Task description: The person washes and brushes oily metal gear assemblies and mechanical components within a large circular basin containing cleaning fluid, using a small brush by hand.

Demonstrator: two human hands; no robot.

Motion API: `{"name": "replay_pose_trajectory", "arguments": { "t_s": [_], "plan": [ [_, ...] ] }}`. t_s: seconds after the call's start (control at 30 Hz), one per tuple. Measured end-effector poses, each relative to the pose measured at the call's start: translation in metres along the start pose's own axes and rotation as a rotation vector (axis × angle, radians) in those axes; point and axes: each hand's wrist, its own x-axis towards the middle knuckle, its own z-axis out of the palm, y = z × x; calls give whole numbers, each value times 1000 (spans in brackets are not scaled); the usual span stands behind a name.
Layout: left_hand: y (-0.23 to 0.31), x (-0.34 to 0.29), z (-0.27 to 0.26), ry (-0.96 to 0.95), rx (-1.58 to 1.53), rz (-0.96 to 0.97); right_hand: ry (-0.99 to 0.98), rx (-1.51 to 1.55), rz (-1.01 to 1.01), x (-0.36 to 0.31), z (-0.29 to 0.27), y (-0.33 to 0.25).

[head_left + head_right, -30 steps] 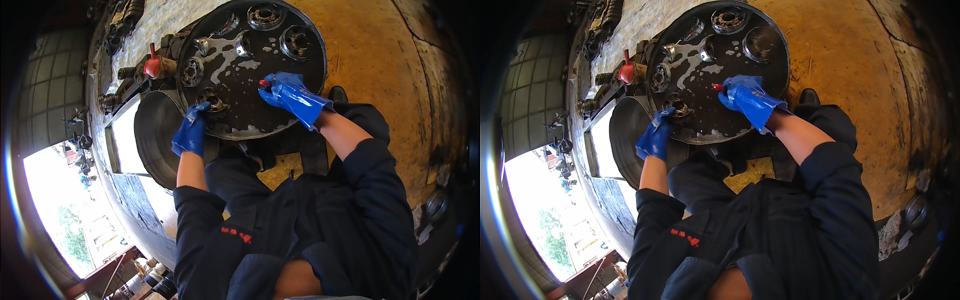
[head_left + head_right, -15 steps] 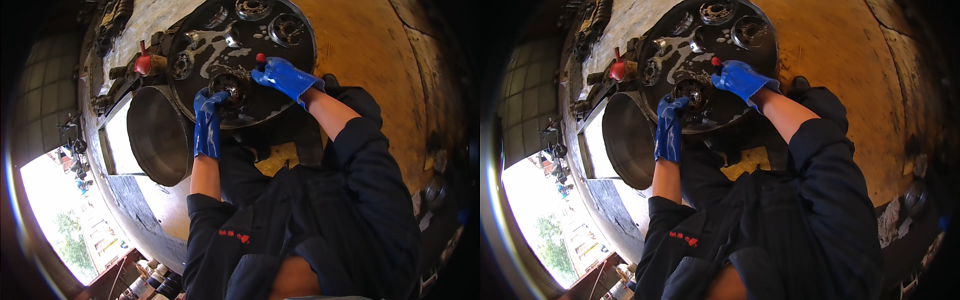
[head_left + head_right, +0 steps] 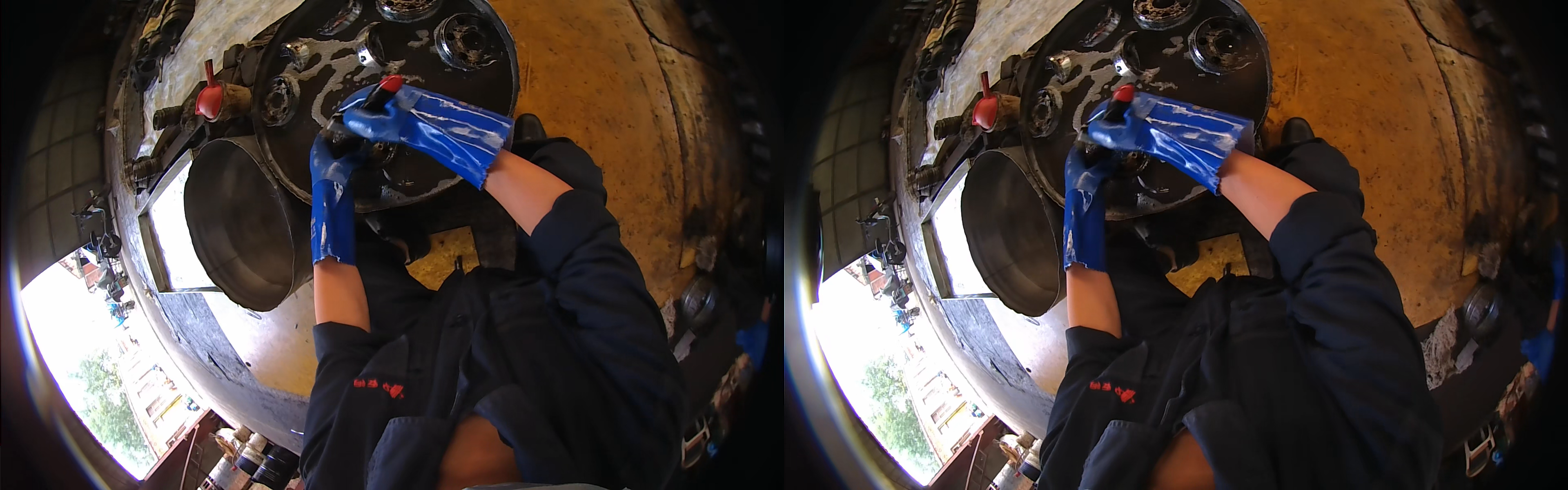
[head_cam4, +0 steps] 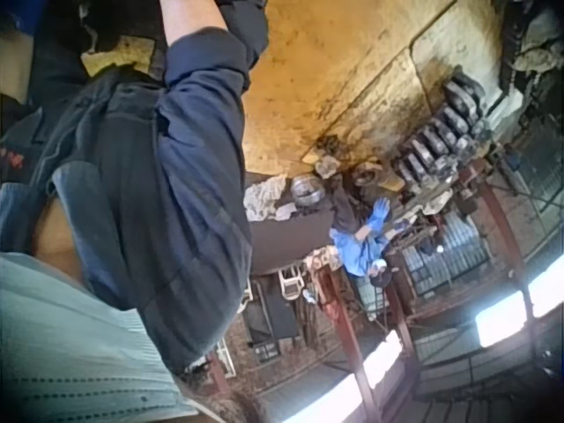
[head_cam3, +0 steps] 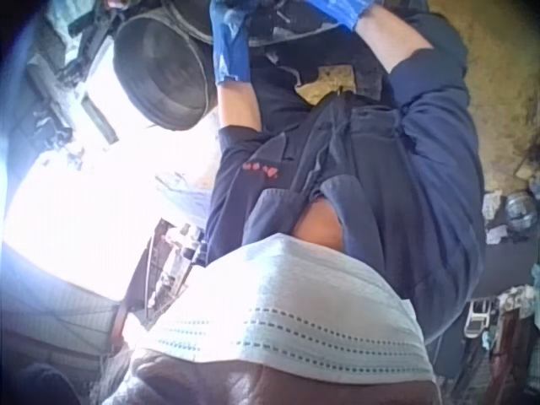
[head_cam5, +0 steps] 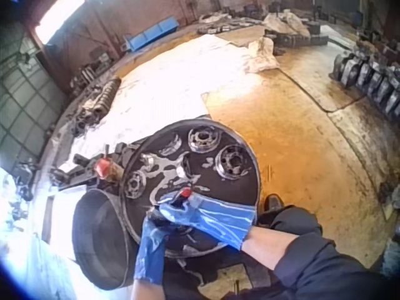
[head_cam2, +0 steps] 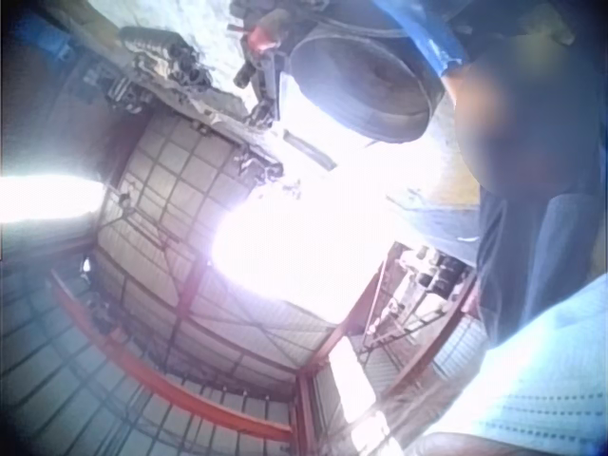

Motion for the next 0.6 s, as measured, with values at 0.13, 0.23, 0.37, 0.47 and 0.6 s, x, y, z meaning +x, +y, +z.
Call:
{"name": "replay_pose_trajectory", "arguments": {
  "t_s": [0.13, 0.23, 0.37, 0.47, 0.6],
  "plan": [
    [20, -18, -8, -6, -512, -95, 42, -206, 252, 11, -21, 6],
    [13, -20, -16, 3, -563, -126, 9, -251, 401, 24, -28, 11],
    [-3, 12, -4, -139, -397, -159, -120, -135, 18, 31, -4, 55],
    [36, 8, -4, -136, -379, -132, -185, -459, -121, 38, 0, 63],
    [34, -6, -8, -47, -602, 10, -142, -97, 113, 40, -35, 77]
  ]
}}
